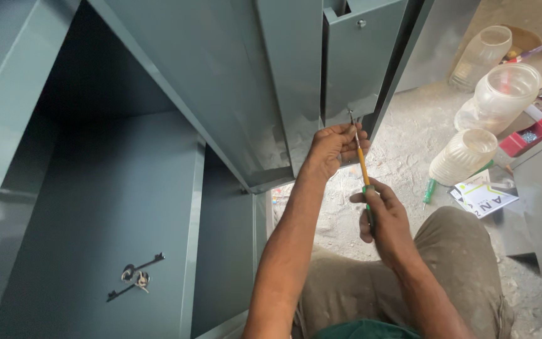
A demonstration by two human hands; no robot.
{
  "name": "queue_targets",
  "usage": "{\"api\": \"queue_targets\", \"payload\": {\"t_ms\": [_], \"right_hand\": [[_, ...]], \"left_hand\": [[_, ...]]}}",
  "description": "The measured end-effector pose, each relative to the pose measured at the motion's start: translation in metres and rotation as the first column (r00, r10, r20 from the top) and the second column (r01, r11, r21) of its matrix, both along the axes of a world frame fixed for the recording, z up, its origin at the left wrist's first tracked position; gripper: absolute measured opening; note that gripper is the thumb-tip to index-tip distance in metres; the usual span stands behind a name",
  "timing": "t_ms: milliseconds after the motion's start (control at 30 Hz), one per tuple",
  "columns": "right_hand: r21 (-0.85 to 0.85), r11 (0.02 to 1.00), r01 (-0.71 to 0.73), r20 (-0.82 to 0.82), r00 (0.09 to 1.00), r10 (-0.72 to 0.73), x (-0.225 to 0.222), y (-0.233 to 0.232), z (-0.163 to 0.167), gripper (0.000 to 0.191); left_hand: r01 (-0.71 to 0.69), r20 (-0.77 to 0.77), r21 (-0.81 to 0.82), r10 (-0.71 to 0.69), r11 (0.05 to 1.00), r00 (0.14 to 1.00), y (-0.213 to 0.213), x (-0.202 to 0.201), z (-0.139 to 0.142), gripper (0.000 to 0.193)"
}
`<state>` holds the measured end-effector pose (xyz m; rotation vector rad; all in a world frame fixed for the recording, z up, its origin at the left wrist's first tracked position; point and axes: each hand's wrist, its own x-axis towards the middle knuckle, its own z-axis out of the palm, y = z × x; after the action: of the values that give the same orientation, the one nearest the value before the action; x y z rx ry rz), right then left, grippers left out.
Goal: The person attaches a lock plate to a metal locker door, aligning it and driving screws with a screwdriver. They then sit on the floor, sort small screws and hardware from containers, and use a screwdriver and a wooden mallet to fit the lock mechanism and handle components.
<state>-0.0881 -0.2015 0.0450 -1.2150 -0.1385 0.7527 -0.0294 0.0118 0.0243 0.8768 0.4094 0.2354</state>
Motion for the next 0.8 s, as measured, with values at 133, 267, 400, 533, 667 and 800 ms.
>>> {"api": "queue_targets", "payload": {"t_ms": [133, 267, 400, 533, 667, 800], "right_hand": [[-0.238, 0.954, 0.182, 0.663, 0.749, 0.023, -0.001, -0.004, -0.006, 0.049], [0.315, 0.949, 0.028, -0.186, 0.982, 0.033, 0.008, -0.003, -0.012, 0.049], [-0.173, 0.984, 0.053, 0.181, 0.983, -0.021, 0.010, -0.015, -0.007, 0.047], [-0.251, 0.950, 0.185, 0.671, 0.740, 0.033, 0.005, -0.020, -0.001, 0.044], [0.198, 0.980, 0.020, -0.120, 0.993, 0.004, 0.010, -0.013, -0.003, 0.048], [-0.219, 0.972, 0.079, 0.359, 0.933, 0.005, 0.008, -0.017, -0.003, 0.044]], "left_hand": [[-0.032, 0.003, 0.052, 0.032, 0.998, 0.999, -0.001, -0.002, 0.007, 0.016], [0.220, 0.066, -0.034, -0.218, 0.975, 0.974, 0.009, -0.014, 0.004, 0.022], [0.132, 0.065, 0.030, -0.134, 0.991, 0.989, 0.004, -0.005, -0.007, 0.018], [0.128, 0.131, 0.002, -0.127, 0.992, 0.983, -0.002, -0.005, -0.010, 0.018], [0.362, 0.072, 0.020, -0.362, 0.932, 0.929, -0.004, -0.030, -0.008, 0.024], [0.229, 0.050, 0.082, -0.233, 0.970, 0.971, -0.016, -0.030, -0.008, 0.020]]}}
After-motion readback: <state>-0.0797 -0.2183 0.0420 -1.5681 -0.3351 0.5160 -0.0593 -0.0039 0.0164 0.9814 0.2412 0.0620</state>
